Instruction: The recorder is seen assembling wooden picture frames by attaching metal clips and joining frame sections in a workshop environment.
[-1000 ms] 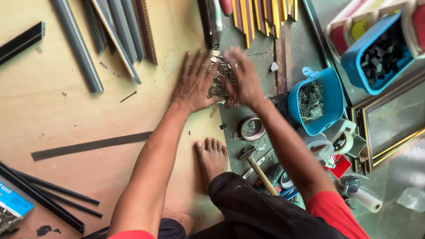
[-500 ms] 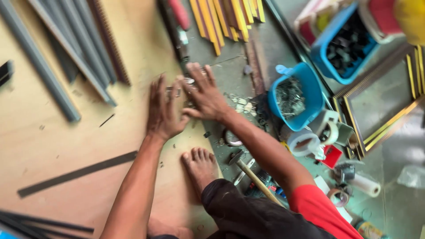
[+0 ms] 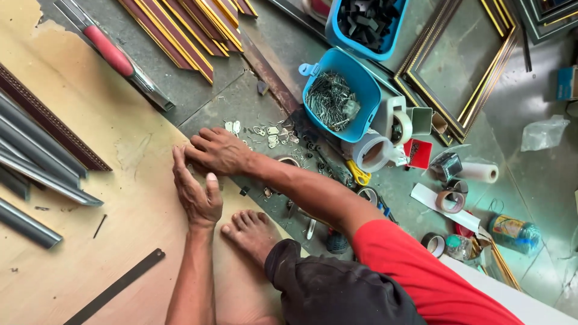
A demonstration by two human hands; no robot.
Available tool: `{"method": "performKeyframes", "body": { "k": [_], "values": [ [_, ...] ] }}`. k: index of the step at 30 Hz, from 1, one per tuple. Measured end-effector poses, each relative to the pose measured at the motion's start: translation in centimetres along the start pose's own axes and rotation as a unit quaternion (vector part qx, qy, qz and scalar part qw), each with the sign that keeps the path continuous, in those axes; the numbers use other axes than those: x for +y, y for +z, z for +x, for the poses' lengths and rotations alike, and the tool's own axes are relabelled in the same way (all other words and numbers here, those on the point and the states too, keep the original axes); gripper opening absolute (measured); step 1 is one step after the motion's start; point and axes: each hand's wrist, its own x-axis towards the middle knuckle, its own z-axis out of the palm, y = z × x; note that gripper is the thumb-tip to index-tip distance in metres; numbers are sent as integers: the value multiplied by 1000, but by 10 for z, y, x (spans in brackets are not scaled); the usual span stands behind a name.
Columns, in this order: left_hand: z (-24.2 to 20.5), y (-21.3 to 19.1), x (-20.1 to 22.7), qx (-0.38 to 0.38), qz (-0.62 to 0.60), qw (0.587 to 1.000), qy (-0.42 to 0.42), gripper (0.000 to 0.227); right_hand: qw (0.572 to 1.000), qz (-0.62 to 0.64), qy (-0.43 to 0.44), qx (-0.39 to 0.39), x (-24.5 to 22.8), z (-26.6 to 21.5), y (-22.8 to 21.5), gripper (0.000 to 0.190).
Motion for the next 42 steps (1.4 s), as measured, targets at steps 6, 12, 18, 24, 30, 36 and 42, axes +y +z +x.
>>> {"method": "performKeyframes", "body": {
  "k": [6, 12, 18, 24, 30, 36, 42],
  "values": [
    [5, 19, -21, 104, -272, 947, -132, 68, 980, 198, 20, 18, -3, 18, -12, 28],
    [6, 24, -15, 239, -560, 773, -178, 53, 844, 414, 316, 126, -40, 50, -34, 19],
    [19, -16, 27, 86, -793, 557, -229, 62, 883, 427, 177, 81, -75, 38, -54, 21],
    [-7, -40, 14, 55, -792, 554, -252, 58, 975, 212, -13, 73, -95, 36, -65, 20],
    [-41, -23, -35, 115, -830, 468, -280, 40, 983, 147, -68, 84, -81, 26, -79, 36],
    [-36, -60, -39, 163, -803, 459, -344, 30, 993, 50, 108, 8, -4, -24, -58, 51],
    [-38, -65, -49, 186, -761, 515, -347, 32, 992, -16, -102, -79, -10, 11, -43, 66]
  ]
}}
